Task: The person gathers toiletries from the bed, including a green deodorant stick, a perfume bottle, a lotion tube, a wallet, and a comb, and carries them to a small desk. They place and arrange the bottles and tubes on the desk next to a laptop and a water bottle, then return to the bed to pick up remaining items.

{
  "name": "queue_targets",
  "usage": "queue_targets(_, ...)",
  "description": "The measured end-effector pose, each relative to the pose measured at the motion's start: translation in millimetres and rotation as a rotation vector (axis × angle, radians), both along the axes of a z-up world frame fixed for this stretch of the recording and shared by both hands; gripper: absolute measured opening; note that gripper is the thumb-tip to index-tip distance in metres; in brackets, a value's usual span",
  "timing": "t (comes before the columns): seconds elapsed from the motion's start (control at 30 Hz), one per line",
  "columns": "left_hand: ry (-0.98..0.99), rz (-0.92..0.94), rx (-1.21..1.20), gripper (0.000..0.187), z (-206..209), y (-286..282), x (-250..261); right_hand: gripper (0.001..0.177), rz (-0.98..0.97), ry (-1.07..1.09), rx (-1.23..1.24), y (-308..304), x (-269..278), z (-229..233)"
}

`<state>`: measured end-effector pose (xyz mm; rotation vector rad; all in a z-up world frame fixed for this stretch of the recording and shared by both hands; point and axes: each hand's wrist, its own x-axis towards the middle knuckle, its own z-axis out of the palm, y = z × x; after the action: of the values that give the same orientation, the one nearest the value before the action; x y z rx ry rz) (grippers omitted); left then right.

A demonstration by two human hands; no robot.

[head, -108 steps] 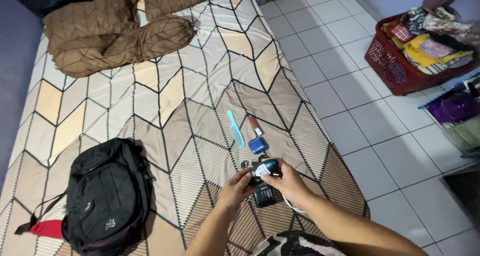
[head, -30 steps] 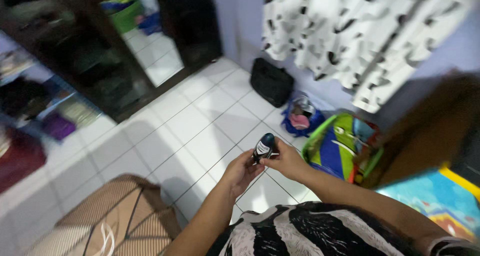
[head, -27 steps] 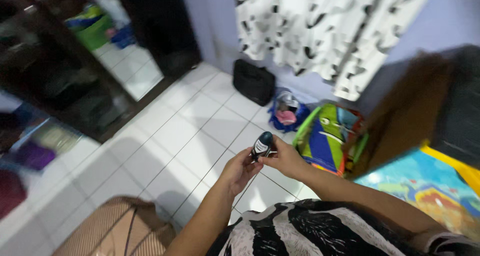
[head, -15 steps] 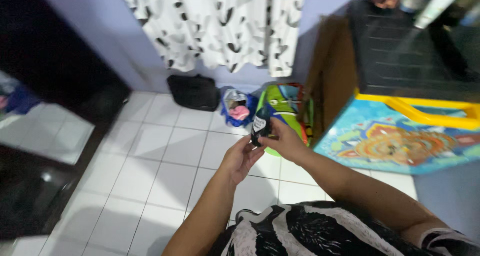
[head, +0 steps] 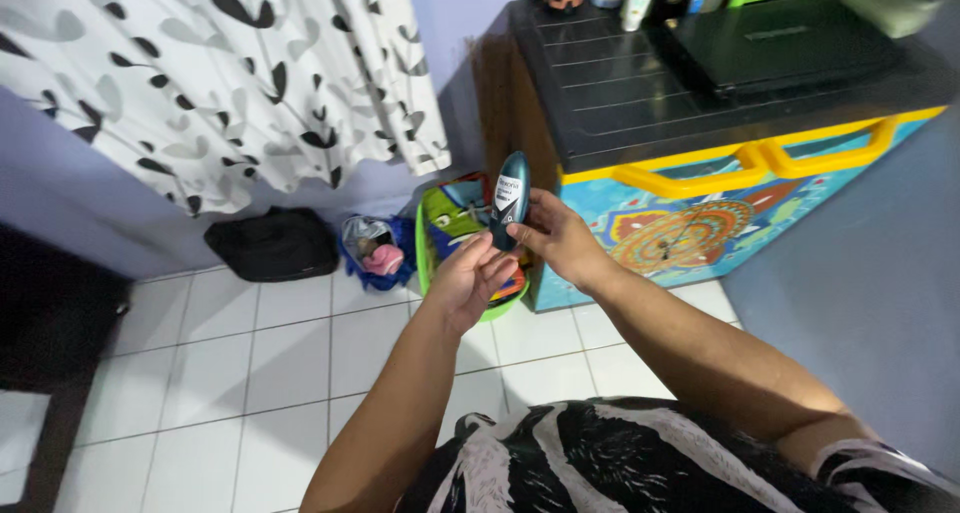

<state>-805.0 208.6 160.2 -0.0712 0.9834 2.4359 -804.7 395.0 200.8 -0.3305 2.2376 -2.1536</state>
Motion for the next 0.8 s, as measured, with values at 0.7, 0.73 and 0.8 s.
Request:
queue_targets(0.7, -0.005, -0.120, -0.085, 0.039, 2.7, 251.1, -60.9, 0.055, -0.041, -0.130, -0.039, 249.6, -40.8, 9.7)
queue_targets(0.73, -0.005, -0.130, -0.090, 0.039, 2.5, 257.0, -64.2, 0.055, -0.050, -0.137, -0.037, 255.7, -43.2, 8.5)
queue_targets(0.8, -0.002, -0.151, -0.101, 0.038, 2.9, 266.8, -72.3, 0.058, -0.078, -0.176, -0.028, 266.4, -48.8, 6.0)
